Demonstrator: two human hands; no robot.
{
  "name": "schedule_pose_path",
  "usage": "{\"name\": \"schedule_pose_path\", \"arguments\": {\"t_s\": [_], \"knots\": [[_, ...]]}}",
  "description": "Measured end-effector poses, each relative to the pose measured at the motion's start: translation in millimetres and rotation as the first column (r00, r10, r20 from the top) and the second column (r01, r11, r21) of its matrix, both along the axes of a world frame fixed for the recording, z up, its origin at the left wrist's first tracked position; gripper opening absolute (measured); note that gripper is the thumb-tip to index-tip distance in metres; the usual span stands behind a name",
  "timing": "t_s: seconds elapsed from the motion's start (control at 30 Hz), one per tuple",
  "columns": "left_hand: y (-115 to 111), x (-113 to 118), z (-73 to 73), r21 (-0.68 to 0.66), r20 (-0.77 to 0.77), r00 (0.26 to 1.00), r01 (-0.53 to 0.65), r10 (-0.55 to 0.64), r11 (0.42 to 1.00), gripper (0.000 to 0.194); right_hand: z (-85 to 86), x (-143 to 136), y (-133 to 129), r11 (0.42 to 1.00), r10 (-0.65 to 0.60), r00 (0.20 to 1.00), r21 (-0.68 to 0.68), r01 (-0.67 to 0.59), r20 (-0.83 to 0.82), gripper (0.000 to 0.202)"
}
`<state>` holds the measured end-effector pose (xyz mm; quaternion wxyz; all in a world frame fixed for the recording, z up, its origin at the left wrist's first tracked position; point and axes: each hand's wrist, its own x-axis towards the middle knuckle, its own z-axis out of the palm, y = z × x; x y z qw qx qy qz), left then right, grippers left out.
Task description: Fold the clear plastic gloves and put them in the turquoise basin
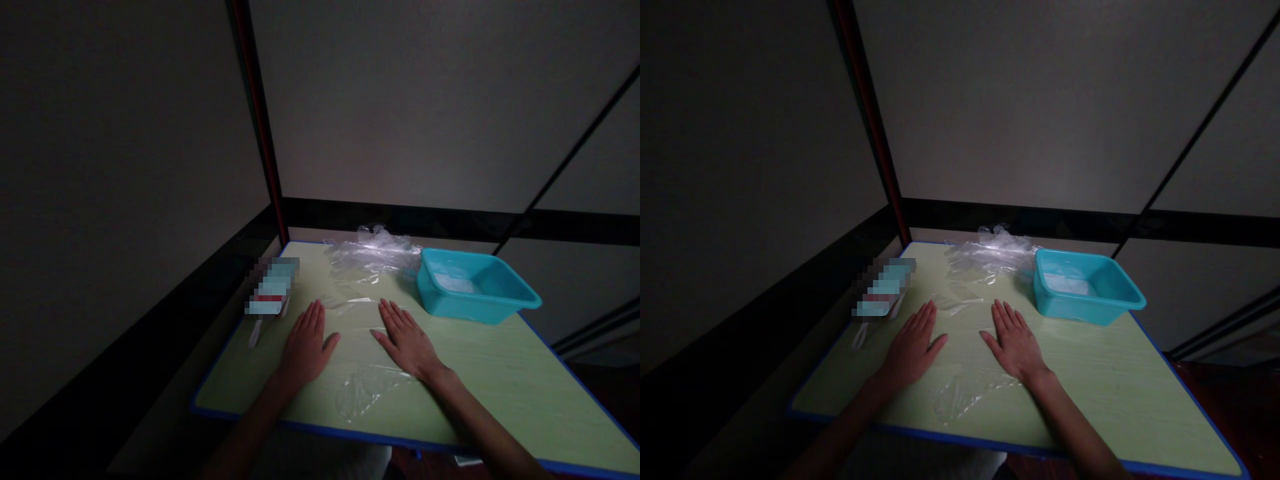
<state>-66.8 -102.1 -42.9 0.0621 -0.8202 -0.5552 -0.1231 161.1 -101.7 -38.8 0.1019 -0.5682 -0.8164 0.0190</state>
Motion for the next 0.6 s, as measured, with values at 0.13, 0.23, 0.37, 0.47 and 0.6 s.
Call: {"name": "schedule_pose_path", "arguments": {"t_s": [0.13, 0.23, 0.37, 0.47, 0.6], "knots": [[1.4, -2.7, -2.4, -0.006, 0.018, 1.000, -0.006, 0.006, 1.000, 0.062, -2.0, 14.2, -3.0, 1.000, -0.024, 1.000, -0.002, 0.024, 0.007, 0.066], [1.0, -1.4, -0.2, -0.001, 0.047, 0.999, -0.011, 0.011, 1.000, 0.062, 2.2, 13.7, -3.4, 0.999, -0.028, 1.000, -0.020, 0.028, 0.002, 0.067], [2.1, 10.3, 14.0, 0.019, 0.058, 0.997, 0.052, -0.053, 0.998, 0.050, 15.2, -5.9, -3.7, 0.999, -0.012, 0.999, -0.040, 0.011, -0.033, 0.061], [6.3, 23.0, 21.1, 0.007, 0.035, 0.992, 0.120, -0.120, 0.993, 0.043, 21.6, -32.1, -4.4, 0.999, 0.023, 0.996, -0.035, -0.026, -0.087, 0.052], [11.9, 31.6, 12.4, -0.037, -0.001, 0.990, 0.140, -0.140, 0.989, 0.042, 16.6, -59.8, -5.2, 0.997, 0.075, 0.992, 0.000, -0.075, -0.097, 0.047]]}}
